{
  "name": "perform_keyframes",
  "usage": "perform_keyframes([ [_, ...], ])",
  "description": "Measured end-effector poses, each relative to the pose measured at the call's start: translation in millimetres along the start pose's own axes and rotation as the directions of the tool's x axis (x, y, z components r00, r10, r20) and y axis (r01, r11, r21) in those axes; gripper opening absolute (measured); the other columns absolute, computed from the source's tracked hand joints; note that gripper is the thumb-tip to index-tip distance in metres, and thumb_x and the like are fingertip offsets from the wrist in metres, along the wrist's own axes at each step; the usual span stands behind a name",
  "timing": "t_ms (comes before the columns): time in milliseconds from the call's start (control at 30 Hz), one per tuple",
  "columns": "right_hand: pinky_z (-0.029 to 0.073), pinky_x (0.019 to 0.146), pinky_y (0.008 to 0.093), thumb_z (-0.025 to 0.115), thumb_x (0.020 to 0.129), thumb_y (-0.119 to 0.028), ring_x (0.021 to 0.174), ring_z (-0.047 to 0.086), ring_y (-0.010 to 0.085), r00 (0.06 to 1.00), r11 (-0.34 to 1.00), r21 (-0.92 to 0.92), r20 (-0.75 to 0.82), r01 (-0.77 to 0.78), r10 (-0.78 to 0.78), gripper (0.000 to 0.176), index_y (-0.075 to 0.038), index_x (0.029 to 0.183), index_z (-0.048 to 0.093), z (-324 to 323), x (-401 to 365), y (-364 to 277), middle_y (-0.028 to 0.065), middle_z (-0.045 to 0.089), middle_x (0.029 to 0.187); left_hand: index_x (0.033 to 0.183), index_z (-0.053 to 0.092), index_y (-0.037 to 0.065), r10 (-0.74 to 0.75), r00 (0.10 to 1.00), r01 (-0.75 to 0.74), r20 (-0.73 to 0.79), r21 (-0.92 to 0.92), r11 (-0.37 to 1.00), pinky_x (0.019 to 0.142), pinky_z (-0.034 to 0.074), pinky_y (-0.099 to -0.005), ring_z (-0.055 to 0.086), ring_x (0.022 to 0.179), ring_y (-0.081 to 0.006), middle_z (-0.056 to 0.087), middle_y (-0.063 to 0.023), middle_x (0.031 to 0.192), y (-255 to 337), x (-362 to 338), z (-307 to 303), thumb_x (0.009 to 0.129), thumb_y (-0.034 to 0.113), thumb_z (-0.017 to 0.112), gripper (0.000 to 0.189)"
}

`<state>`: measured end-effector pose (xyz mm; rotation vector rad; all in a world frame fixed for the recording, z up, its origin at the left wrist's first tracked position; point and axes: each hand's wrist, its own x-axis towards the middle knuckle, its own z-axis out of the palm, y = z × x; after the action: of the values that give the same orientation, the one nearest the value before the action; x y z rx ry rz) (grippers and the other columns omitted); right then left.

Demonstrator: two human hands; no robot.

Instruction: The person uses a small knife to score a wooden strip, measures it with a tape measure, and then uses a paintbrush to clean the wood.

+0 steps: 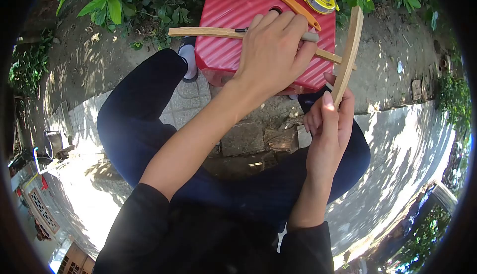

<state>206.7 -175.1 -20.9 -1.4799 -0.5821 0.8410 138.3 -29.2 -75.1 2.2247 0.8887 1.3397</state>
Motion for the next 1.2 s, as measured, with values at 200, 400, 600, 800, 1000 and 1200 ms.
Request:
perform_keyframes([
  [200,0.027,0.054,0.0210,0.049,0.108,-0.020,0.060,0.032,0.0032,0.996,0.997,-0.028,-0.055,0.069,-0.070,0.036,-0.002,0.140,0.050,14.7,-2.2,-5.0,-0.0050,0.036,0.073,0.091,0.063,0.008,-0.011,1.000,0.011,-0.013,-0.001,1.000,0.076,0.043,-0.0429,0.060,0.082,-0.0274,0.063,-0.0062,0.085,-1.6,-1.1,-0.2,0.084,0.020,0.072,0.016],
  [400,0.026,0.054,0.0225,0.052,0.107,-0.018,0.057,0.030,0.0037,0.989,0.988,-0.093,-0.079,0.119,-0.127,0.035,0.002,0.136,0.049,8.2,-4.7,-13.8,-0.0048,0.037,0.070,0.090,0.062,0.008,-0.056,0.998,0.054,-0.031,-0.073,0.996,0.077,0.042,-0.0439,0.060,0.082,-0.0286,0.063,-0.0074,0.086,0.1,0.2,-3.6,0.086,0.018,0.071,0.014],
  [600,0.030,0.056,0.0215,0.053,0.108,-0.022,0.060,0.032,0.0041,0.949,0.944,-0.134,-0.051,0.302,-0.311,0.037,0.003,0.135,0.049,-2.1,-7.7,-13.1,-0.0044,0.039,0.074,0.089,0.060,0.006,-0.078,0.995,0.072,-0.069,-0.091,0.993,0.076,0.042,-0.0448,0.060,0.083,-0.0308,0.063,-0.0092,0.086,1.2,3.9,-4.1,0.087,0.016,0.070,0.014],
  [800,0.027,0.058,0.0216,0.057,0.106,-0.018,0.061,0.033,0.0025,0.940,0.939,0.057,-0.074,0.338,-0.334,0.038,0.003,0.136,0.051,-8.6,-2.2,-16.0,-0.0083,0.035,0.072,0.089,0.057,0.005,-0.109,0.990,0.099,-0.093,-0.104,0.990,0.076,0.043,-0.0466,0.061,0.083,-0.0324,0.062,-0.0110,0.087,-5.2,7.3,-2.2,0.089,0.016,0.068,0.016],
  [1000,0.026,0.057,0.0225,0.052,0.108,-0.022,0.059,0.030,0.0031,0.975,0.970,-0.125,-0.048,0.211,-0.218,0.039,0.003,0.139,0.049,-1.1,-3.5,-15.4,-0.0076,0.032,0.071,0.090,0.057,0.005,-0.104,0.991,0.096,-0.084,-0.096,0.991,0.076,0.043,-0.0470,0.061,0.083,-0.0325,0.062,-0.0119,0.088,-4.8,7.6,-4.3,0.089,0.018,0.067,0.016],
  [1200,0.024,0.055,0.0231,0.052,0.109,-0.022,0.057,0.027,0.0028,0.992,0.992,-0.122,0.123,0.011,0.004,0.046,0.008,0.143,0.047,-1.5,-5.6,-5.6,-0.0075,0.031,0.069,0.090,0.057,0.004,-0.076,0.995,0.072,-0.071,-0.064,0.995,0.076,0.043,-0.0469,0.061,0.083,-0.0332,0.063,-0.0126,0.087,-5.0,6.0,-3.6,0.089,0.018,0.067,0.017],
])
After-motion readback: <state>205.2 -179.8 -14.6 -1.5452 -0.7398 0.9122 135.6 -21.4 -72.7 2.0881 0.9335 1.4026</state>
